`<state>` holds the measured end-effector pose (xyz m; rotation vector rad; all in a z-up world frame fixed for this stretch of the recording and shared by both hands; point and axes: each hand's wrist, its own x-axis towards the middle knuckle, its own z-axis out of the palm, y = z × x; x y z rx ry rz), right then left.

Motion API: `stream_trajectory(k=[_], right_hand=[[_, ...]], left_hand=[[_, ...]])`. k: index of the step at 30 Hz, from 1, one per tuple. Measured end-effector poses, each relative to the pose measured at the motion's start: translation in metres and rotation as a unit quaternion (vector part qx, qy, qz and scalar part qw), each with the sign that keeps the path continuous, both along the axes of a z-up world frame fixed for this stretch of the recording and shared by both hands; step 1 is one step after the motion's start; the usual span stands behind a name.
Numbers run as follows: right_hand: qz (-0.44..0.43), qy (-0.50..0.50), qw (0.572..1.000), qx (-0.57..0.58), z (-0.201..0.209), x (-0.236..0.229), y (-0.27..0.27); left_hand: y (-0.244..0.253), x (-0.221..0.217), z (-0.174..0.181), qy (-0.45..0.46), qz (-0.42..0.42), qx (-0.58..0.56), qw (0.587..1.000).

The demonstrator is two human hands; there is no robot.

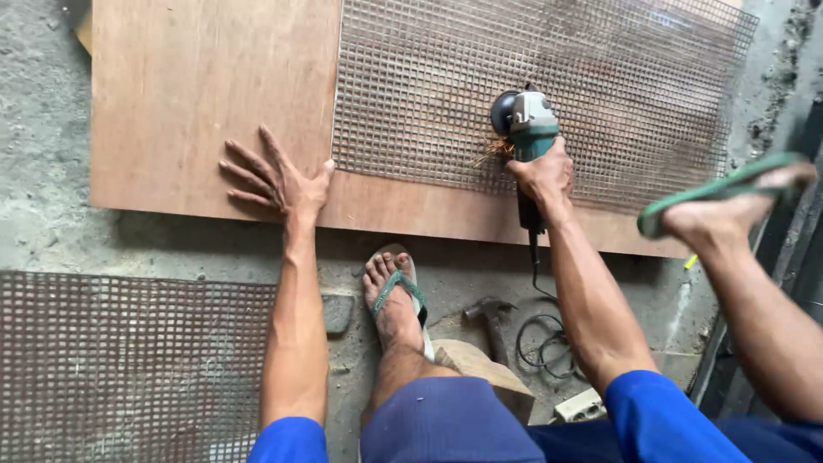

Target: Cutting a metal mesh sheet using an angle grinder on a plywood surface

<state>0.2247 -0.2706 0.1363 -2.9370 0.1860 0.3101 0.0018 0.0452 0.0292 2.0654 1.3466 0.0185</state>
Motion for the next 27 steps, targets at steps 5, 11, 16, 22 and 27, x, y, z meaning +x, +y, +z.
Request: stream_trajectory(k=[5, 11, 16, 22, 27], right_hand=[[0.039, 0.016, 0.999, 0.017, 0.013, -0.028, 0.022], [0.092, 0.020, 0.996, -0.010, 0.000, -0.023, 0.060], [0.150, 0.038, 0.988, -0.005, -0.013, 0.003, 0.112], [0.293, -0.047, 0.955, 0.027, -0.021, 0.040, 0.181], [0.324, -0.049, 0.945, 0.001, -0.029, 0.023, 0.213]], left_hand=[[0.000, -0.003, -0.001, 0.001, -0.003, -0.011, 1.000], [-0.011, -0.002, -0.005, -0.017, 0.014, 0.009, 1.000], [-0.027, -0.008, -0.019, -0.014, 0.048, 0.059, 0.997], [-0.027, 0.000, -0.043, 0.036, 0.062, 0.146, 0.987], [-0.032, -0.007, -0.046, 0.035, 0.087, 0.146, 0.985]])
